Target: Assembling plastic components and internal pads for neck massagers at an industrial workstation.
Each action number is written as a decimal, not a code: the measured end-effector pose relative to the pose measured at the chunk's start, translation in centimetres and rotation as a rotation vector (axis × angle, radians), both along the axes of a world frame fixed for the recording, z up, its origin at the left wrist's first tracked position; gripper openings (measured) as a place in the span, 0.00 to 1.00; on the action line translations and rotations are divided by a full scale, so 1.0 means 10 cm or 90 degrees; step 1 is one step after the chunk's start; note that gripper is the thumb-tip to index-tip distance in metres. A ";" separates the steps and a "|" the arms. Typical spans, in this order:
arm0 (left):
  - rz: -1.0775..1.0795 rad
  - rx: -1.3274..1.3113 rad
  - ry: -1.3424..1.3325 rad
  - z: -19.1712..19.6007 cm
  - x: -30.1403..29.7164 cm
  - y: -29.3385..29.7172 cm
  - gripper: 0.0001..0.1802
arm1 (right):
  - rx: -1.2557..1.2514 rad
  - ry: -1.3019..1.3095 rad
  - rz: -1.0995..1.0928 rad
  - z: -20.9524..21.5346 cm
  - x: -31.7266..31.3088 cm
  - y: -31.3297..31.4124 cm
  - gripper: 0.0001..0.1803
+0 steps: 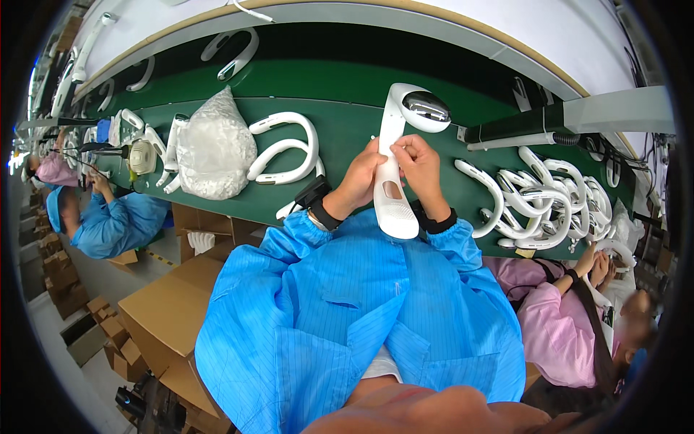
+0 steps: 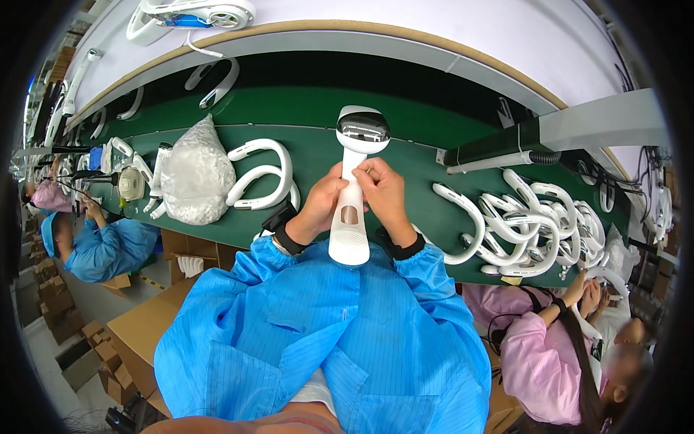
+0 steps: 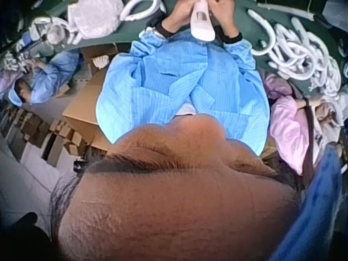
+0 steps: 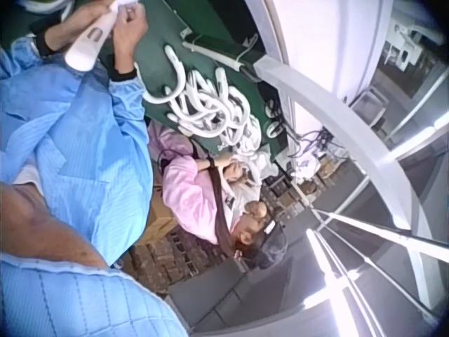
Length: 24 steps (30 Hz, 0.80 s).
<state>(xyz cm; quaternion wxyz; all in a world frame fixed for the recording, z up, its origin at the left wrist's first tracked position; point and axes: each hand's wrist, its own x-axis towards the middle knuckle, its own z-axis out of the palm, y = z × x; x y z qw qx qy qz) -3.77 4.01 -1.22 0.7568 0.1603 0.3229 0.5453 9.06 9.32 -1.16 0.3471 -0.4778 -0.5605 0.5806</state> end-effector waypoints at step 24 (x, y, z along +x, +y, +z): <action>0.086 0.033 0.161 0.05 0.11 -0.04 0.19 | -0.086 0.072 0.040 0.48 0.24 -0.20 0.10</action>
